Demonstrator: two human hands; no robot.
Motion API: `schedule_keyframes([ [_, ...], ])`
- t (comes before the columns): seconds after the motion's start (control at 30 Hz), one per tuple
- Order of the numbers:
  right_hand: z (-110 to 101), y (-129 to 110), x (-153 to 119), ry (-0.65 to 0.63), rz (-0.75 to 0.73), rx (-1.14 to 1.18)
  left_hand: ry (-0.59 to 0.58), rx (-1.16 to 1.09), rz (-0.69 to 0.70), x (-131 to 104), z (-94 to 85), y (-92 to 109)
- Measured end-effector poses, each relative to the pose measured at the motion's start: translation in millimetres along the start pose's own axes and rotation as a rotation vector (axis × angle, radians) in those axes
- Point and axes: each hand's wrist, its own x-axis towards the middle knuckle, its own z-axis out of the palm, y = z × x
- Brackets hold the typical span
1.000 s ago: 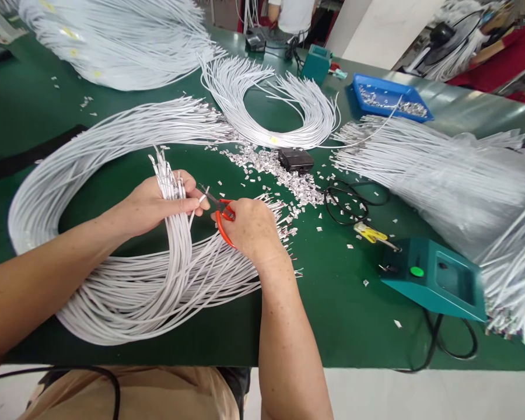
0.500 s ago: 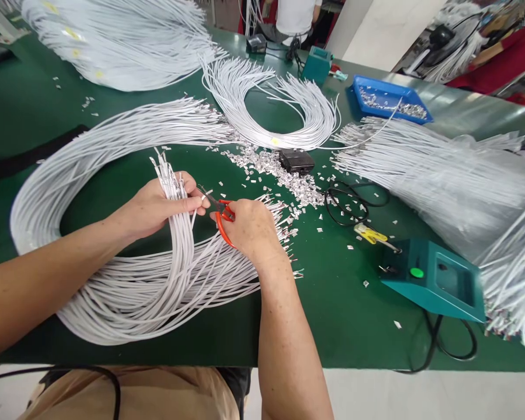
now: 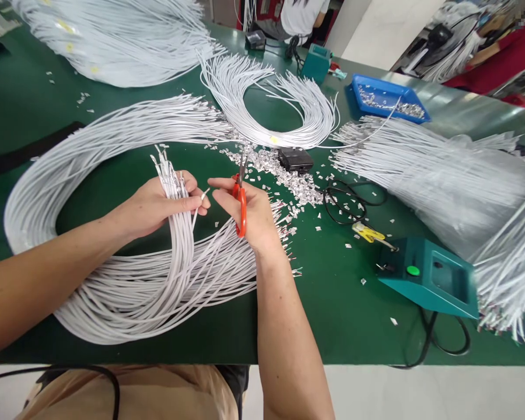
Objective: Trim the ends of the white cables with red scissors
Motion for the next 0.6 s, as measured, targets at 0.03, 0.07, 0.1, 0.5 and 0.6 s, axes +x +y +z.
schedule_keyframes([
  [0.03,3,1,0,-0.037,-0.016,0.044,-0.009,0.006,0.000,0,0.0,0],
  [0.07,5,2,0,-0.068,-0.027,0.076,-0.015,0.013,0.001,1,-0.2,0],
  [0.1,8,4,0,-0.088,-0.036,0.099,-0.018,0.017,0.002,1,-0.4,0],
  [0.5,25,11,3,0.116,-0.001,0.118,0.031,0.015,0.025,0,-0.4,-4],
  [0.6,31,15,3,0.149,0.063,0.128,0.060,0.044,0.045,0,0.2,-3],
])
